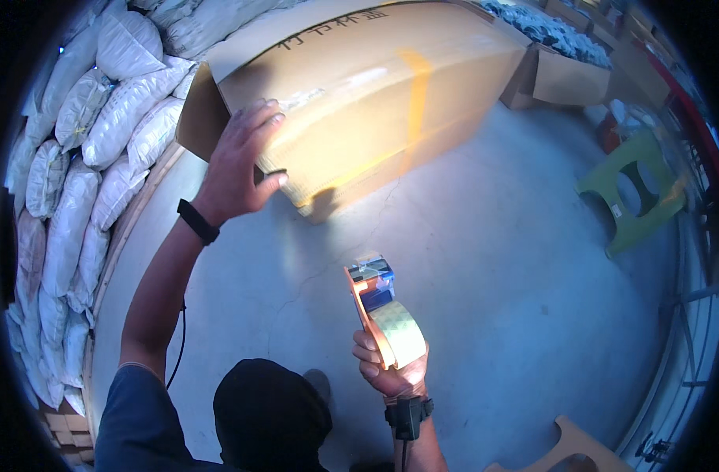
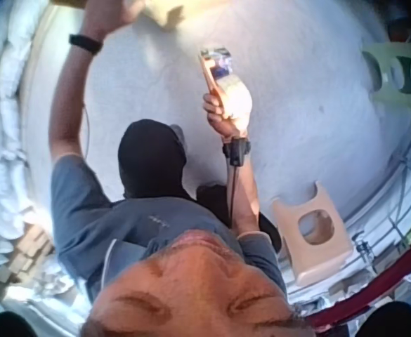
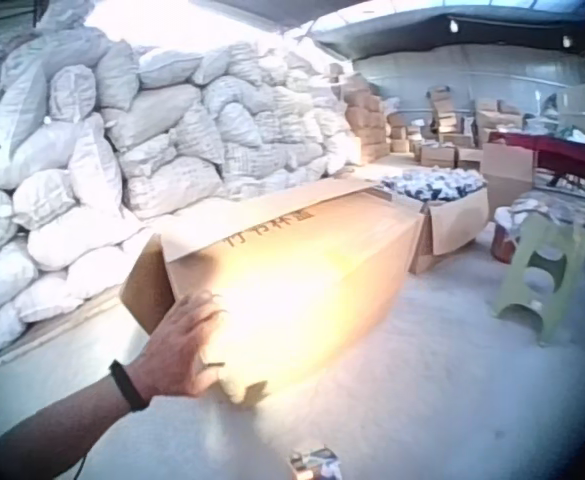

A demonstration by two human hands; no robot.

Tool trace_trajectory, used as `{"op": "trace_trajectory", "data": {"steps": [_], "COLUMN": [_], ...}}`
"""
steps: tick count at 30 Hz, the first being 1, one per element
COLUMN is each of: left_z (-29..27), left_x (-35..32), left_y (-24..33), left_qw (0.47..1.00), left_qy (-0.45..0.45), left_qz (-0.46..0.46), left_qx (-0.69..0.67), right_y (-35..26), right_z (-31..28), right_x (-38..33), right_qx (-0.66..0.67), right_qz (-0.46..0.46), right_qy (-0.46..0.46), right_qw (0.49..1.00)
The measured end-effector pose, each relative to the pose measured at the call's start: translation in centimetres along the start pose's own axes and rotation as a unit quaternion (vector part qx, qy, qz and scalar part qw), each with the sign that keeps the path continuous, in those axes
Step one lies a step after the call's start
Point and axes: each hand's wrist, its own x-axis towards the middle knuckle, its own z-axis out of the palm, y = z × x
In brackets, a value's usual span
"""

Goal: The recorder puts components into a cardboard box and seals it with tape using a tape dispenser.

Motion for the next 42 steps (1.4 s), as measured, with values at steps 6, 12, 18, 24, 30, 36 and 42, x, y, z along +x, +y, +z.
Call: {"op": "trace_trajectory", "data": {"steps": [6, 12, 18, 24, 30, 36, 42], "left_z": [1.8, 2.3, 0.4, 2.1, 6.0, 8.0, 5.9], "left_x": [0.9, 3.0, 3.2, -3.7, -3.9, -2.8, -2.3], "left_y": [-4.0, -5.7, -4.5, 9.2, 15.1, 15.1, 13.1], "left_qw": [0.999, 0.983, 0.968, 0.791, 0.674, 0.532, 0.545], "left_qy": [0.034, 0.042, 0.224, -0.137, -0.197, -0.371, -0.428], "left_qz": [-0.022, -0.16, -0.039, -0.201, -0.114, -0.1, -0.124], "left_qx": [0.008, -0.081, 0.102, -0.561, -0.703, -0.755, -0.71], "right_y": [-1.2, -2.3, -3.1, -3.7, -5.7, -6.6, -8.3], "right_z": [-1.5, -3.6, -2.8, -1.7, -3.5, -3.7, -4.7], "right_x": [-1.0, -1.8, -1.6, -2.2, -3.4, -5.8, -8.0], "right_qx": [-0.016, -0.021, -0.04, -0.049, -0.157, -0.247, -0.288], "right_qz": [0.006, 0.006, -0.013, -0.018, 0.023, -0.035, -0.06], "right_qy": [-0.03, -0.068, -0.103, -0.115, -0.083, 0.068, 0.127], "right_qw": [0.999, 0.997, 0.994, 0.992, 0.984, 0.966, 0.947]}}
